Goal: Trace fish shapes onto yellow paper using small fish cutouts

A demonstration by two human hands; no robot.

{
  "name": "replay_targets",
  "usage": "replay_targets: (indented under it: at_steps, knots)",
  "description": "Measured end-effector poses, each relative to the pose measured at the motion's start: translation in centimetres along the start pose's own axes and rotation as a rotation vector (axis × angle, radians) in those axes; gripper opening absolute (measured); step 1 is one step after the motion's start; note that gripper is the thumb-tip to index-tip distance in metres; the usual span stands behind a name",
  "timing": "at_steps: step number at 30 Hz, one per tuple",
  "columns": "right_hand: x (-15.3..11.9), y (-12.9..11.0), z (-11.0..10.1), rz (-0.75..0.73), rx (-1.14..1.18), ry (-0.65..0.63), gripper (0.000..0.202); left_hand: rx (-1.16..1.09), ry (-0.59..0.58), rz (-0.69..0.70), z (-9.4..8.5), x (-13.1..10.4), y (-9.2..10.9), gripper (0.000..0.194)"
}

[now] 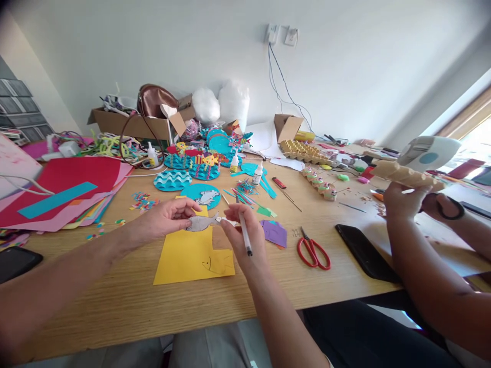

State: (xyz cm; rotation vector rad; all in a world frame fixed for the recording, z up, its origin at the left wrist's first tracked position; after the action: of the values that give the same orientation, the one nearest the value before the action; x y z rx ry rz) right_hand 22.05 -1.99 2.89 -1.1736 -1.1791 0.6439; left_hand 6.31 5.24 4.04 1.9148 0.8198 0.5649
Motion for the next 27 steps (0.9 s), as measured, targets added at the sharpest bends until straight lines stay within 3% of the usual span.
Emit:
replay_targets:
  at_steps: [5, 13, 21, 24, 27]
  knots:
    - [-0.1, 0.0, 1.4, 0.044, 0.133, -0.086, 0.018, -0.027, -0.005, 0.019, 0.2, -0.8, 0.2, 0.025]
    - [-0.8, -1.0, 1.0, 0.018, 0.151, 0.009, 0.016, -0.144, -0.020, 0.020, 0.2, -3.3, 0.4, 0.026]
    - [-1.8, -0.7, 2.3, 0.068, 0.237, -0.042, 0.015, -0.117, 0.107, 0.040, -0.5, -3.9, -0.3, 0.016]
    - [-2.6, -1.9, 2.3, -0.086, 0.099, -0.091, 0.008, -0.138, 0.119, 0.091, -0.7, -4.5, -0.3, 0.014]
    - [-3.9, -3.9, 2.3, -0.390, -0.192, -0.158, 0.010, -0.128, 0.140, 0.180, -0.9, -5.4, -0.3, 0.009]
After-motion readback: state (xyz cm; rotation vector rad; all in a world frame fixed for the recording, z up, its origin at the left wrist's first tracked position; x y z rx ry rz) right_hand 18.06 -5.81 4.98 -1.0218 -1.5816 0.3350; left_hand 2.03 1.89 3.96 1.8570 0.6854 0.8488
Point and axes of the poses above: each hand's wrist, its own x-axis towards the middle knuckle, its own z-axis out of the palm, y = z × x, the point moved 5 cm from there along x, towards the middle knuckle, and after that the axes turned 5 degrees about x, right-handed, at the moved point
